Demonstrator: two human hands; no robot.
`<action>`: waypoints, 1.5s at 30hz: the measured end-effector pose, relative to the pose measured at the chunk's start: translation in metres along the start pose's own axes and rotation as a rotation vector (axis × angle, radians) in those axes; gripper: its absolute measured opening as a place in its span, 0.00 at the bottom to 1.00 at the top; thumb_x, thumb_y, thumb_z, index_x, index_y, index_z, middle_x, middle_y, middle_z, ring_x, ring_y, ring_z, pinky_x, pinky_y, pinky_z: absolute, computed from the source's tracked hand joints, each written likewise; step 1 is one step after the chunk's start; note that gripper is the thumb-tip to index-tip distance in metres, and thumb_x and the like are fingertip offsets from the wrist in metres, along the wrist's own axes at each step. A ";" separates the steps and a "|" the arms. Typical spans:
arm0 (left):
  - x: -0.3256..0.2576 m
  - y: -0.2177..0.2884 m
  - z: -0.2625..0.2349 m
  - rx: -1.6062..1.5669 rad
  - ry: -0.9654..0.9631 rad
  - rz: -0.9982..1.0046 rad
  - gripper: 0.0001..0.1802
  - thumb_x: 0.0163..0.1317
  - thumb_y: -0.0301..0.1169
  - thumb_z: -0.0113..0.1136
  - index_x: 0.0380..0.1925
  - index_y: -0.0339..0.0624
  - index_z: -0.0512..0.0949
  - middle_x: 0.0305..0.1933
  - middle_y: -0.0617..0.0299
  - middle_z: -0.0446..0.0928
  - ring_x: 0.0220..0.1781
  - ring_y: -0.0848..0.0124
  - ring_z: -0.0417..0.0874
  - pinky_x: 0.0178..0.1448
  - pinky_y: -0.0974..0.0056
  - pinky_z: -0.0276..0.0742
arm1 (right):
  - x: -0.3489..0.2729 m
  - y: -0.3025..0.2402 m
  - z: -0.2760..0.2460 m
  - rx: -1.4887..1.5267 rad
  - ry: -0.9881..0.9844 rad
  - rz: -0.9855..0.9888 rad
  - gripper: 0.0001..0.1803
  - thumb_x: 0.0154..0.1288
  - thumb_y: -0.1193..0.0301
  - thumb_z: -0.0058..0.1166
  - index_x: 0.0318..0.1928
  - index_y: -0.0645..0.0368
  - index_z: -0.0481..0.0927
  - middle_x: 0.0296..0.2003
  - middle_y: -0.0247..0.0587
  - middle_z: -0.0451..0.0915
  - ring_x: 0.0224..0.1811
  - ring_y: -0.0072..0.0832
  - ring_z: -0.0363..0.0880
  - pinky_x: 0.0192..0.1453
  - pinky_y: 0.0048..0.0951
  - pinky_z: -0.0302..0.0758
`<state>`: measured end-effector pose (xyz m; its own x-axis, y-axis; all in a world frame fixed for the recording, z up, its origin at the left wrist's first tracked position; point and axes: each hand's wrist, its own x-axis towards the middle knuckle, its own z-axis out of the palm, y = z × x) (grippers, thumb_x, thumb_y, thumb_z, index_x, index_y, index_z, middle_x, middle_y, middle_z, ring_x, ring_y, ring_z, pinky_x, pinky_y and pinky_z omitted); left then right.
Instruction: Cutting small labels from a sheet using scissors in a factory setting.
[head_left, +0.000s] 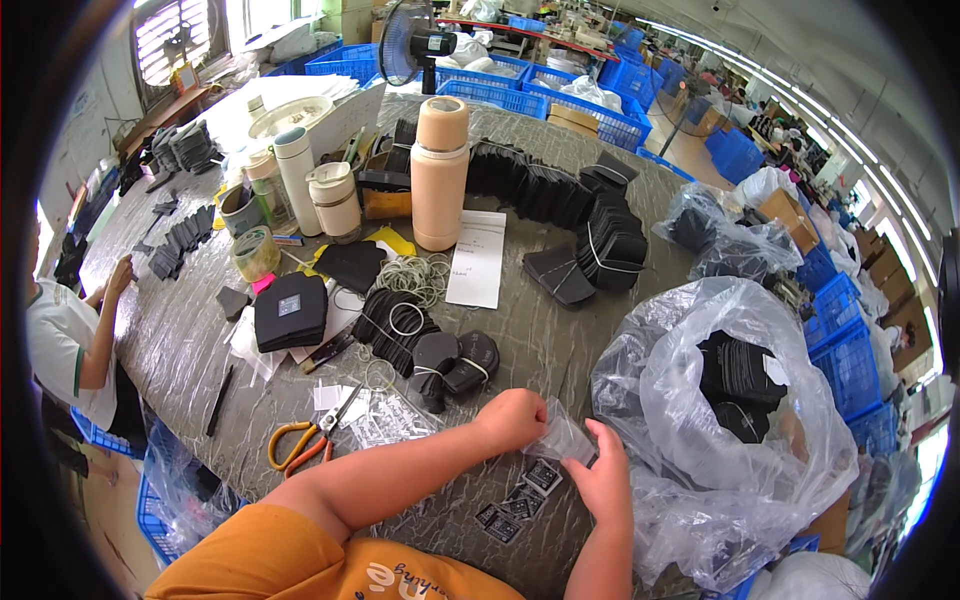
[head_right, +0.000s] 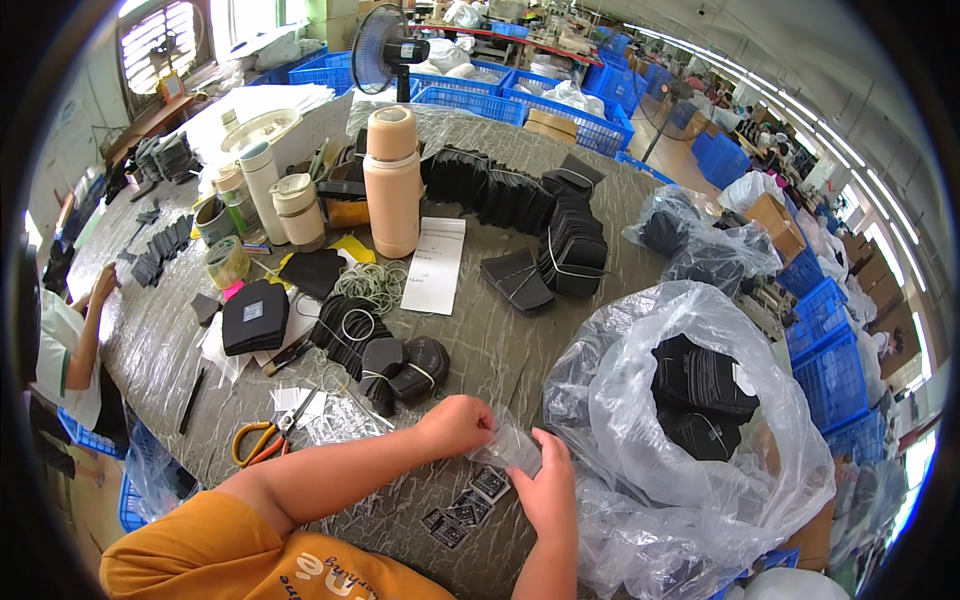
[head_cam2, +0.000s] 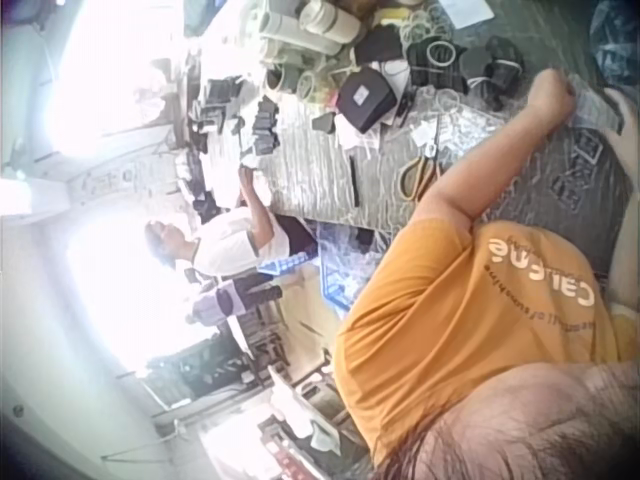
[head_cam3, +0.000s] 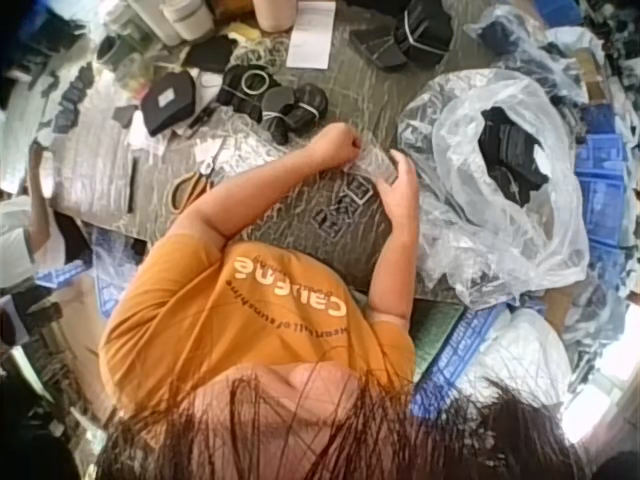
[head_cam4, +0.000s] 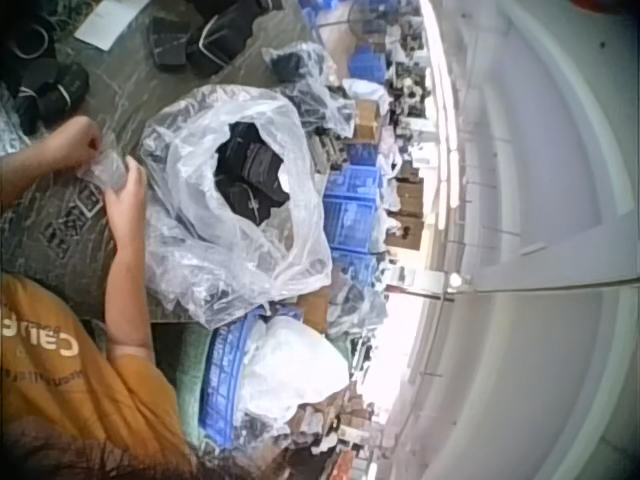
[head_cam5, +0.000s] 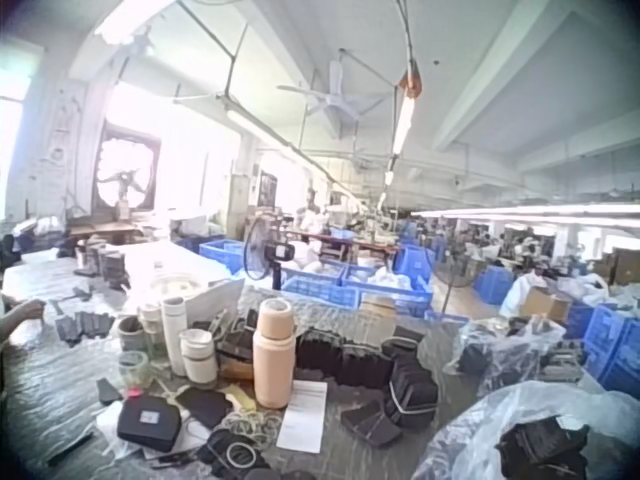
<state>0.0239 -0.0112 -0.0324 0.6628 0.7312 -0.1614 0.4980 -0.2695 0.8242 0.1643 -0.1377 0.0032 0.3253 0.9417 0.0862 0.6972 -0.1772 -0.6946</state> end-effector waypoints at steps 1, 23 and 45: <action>0.000 0.002 0.003 -0.009 0.000 0.003 0.11 0.45 0.32 0.62 0.29 0.38 0.81 0.27 0.50 0.79 0.30 0.59 0.82 0.37 0.61 0.76 | -0.005 0.003 -0.001 -0.003 0.005 0.006 0.28 0.46 0.79 0.62 0.52 0.63 0.71 0.50 0.50 0.73 0.53 0.43 0.73 0.56 0.36 0.69; 0.004 0.011 0.014 -0.049 -0.050 0.069 0.09 0.48 0.30 0.63 0.25 0.32 0.80 0.19 0.58 0.77 0.19 0.75 0.77 0.26 0.68 0.73 | -0.009 -0.024 -0.007 -0.375 -0.003 -0.295 0.37 0.44 0.79 0.64 0.59 0.46 0.69 0.60 0.49 0.62 0.60 0.45 0.65 0.59 0.38 0.66; -0.006 0.013 0.015 -0.095 0.043 0.009 0.13 0.45 0.29 0.62 0.33 0.37 0.76 0.27 0.54 0.79 0.31 0.62 0.81 0.37 0.61 0.76 | 0.007 0.004 0.013 -0.154 -0.050 -0.163 0.40 0.42 0.80 0.64 0.60 0.55 0.63 0.50 0.48 0.69 0.54 0.45 0.67 0.57 0.41 0.67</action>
<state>0.0344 -0.0284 -0.0287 0.6413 0.7557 -0.1325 0.4360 -0.2169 0.8734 0.1614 -0.1279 -0.0085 0.1708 0.9738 0.1503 0.8285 -0.0594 -0.5568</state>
